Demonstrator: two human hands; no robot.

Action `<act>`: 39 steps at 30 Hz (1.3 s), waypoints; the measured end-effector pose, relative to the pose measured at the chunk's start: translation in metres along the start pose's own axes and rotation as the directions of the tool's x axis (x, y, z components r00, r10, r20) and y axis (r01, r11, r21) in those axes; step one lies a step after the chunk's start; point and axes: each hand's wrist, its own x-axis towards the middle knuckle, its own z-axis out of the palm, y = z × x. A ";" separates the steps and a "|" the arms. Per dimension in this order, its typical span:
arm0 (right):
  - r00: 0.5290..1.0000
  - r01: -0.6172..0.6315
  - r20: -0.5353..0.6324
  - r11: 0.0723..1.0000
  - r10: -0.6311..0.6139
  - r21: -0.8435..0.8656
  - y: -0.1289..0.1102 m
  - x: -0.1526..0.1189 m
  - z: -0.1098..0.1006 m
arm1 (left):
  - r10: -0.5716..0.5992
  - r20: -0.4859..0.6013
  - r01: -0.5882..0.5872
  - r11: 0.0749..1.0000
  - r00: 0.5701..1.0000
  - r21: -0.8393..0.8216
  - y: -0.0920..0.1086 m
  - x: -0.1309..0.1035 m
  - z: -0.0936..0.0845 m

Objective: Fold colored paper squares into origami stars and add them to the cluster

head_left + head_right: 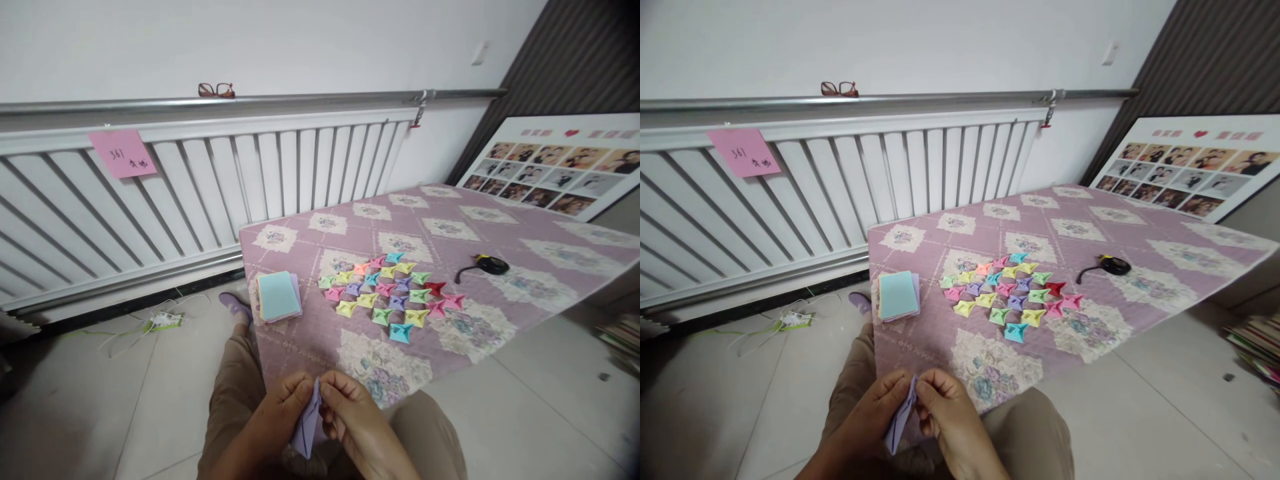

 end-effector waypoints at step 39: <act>0.917 0.333 0.056 0.681 -0.395 -0.653 0.000 0.005 -0.004 | 0.302 -0.172 -0.194 0.865 0.937 0.463 0.010 0.015 0.004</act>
